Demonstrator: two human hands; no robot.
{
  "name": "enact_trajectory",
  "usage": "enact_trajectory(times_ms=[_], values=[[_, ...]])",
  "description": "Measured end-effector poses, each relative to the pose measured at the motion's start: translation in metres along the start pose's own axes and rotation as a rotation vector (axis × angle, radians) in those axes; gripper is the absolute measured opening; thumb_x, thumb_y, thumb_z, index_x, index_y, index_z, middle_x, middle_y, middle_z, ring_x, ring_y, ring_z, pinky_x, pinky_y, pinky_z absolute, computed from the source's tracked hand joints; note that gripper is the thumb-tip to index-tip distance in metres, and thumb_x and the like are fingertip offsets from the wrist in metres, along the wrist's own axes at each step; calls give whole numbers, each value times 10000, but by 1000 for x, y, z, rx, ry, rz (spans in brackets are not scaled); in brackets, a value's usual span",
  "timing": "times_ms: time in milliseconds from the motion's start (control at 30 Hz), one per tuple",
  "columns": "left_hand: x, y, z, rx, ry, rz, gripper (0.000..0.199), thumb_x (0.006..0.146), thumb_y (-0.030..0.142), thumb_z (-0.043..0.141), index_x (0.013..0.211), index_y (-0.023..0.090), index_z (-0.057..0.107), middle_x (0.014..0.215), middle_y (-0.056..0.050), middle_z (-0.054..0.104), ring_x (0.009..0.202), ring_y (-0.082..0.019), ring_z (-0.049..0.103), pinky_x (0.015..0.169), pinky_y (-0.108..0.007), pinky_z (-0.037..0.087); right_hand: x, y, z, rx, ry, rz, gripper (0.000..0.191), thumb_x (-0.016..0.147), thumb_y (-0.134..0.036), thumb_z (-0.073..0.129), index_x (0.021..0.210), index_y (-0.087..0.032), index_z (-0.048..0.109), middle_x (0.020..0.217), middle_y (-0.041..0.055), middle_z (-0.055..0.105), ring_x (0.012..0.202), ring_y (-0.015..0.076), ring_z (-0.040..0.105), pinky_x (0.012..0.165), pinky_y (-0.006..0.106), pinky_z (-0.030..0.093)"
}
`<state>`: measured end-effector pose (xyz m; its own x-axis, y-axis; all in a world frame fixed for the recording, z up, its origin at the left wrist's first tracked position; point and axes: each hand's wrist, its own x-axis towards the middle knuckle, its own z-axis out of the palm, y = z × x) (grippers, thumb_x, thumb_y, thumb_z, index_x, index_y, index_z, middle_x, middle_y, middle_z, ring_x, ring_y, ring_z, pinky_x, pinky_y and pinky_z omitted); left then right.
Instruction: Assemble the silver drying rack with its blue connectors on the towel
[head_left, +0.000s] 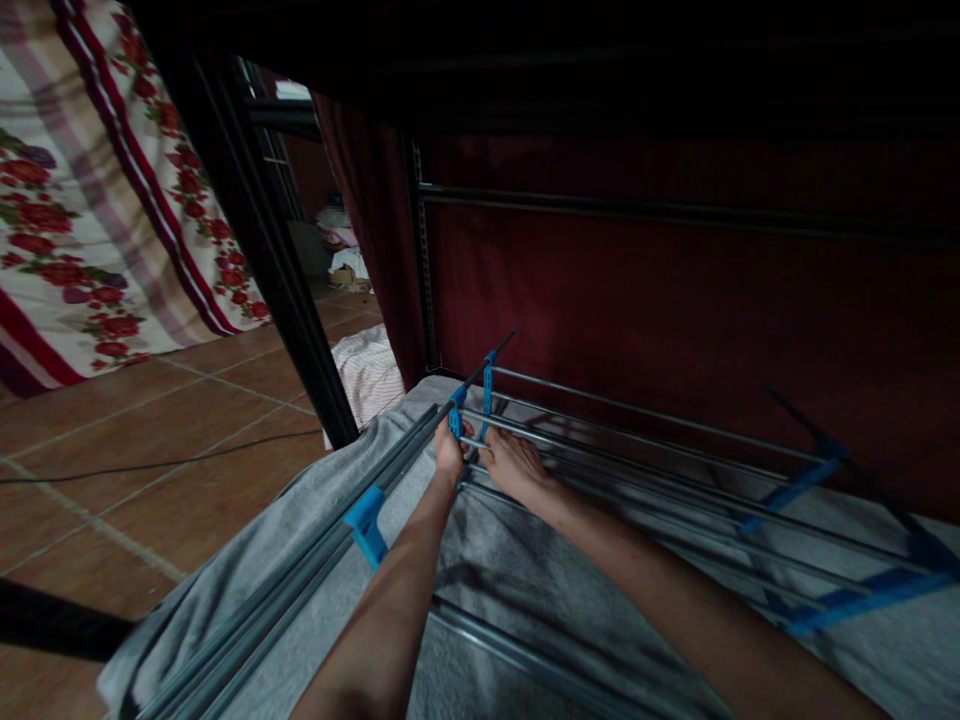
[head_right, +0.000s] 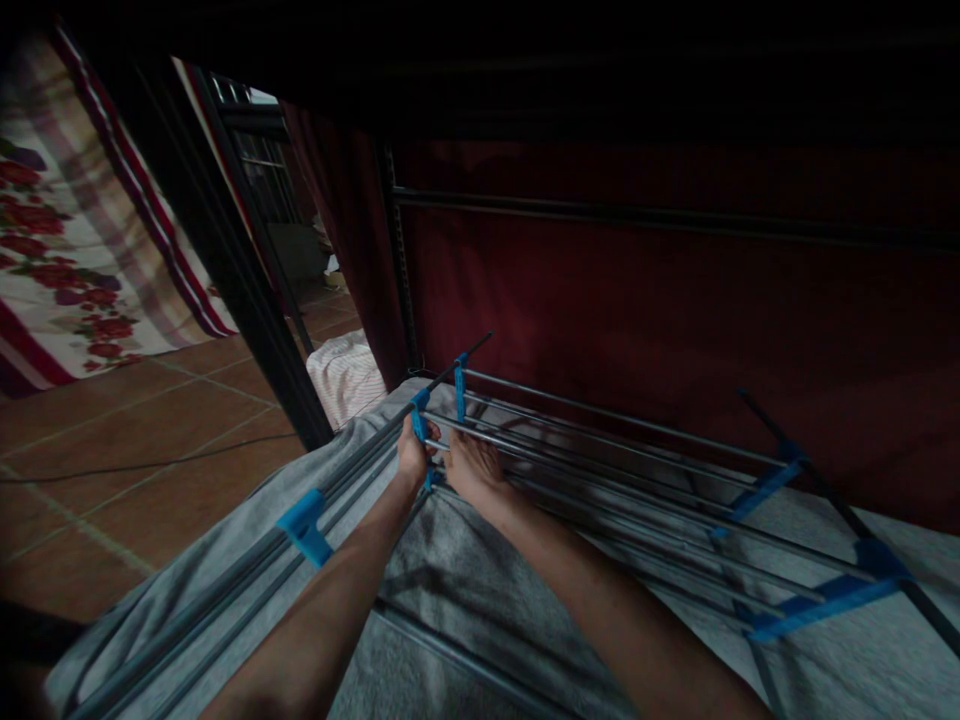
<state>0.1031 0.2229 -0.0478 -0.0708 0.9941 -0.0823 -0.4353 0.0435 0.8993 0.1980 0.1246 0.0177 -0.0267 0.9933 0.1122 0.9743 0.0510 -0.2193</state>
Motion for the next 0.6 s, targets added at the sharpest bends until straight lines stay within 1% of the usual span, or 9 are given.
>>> enact_trajectory(times_ms=[67,167,333,600], values=[[-1,0,0,4,-14,26,596,800,697,480,505,182,529,430,9,448,334,-68,315,342,-217,199,-2,3,1,8,-25,16,266,994,-310,443,1217,-201,537,1252,106,647,1154,233,600,909,325,453],[-2,1,0,2,-18,51,622,802,727,461,499,187,513,440,5,454,333,-67,312,336,-216,201,-1,3,3,28,-47,37,234,1005,-291,428,1176,-194,555,1216,99,666,1125,221,616,883,312,456],[-1,1,0,7,-17,68,642,794,753,450,489,190,494,435,10,436,330,-67,312,335,-217,210,1,4,6,38,-49,19,227,1015,-286,419,1183,-199,543,1233,80,657,1132,202,610,878,293,450],[-2,1,0,22,-18,62,633,798,733,445,484,187,499,417,10,433,328,-68,306,345,-220,196,-1,5,11,38,-27,9,218,1027,-298,392,1155,-199,539,1212,68,656,1099,207,620,842,291,446]])
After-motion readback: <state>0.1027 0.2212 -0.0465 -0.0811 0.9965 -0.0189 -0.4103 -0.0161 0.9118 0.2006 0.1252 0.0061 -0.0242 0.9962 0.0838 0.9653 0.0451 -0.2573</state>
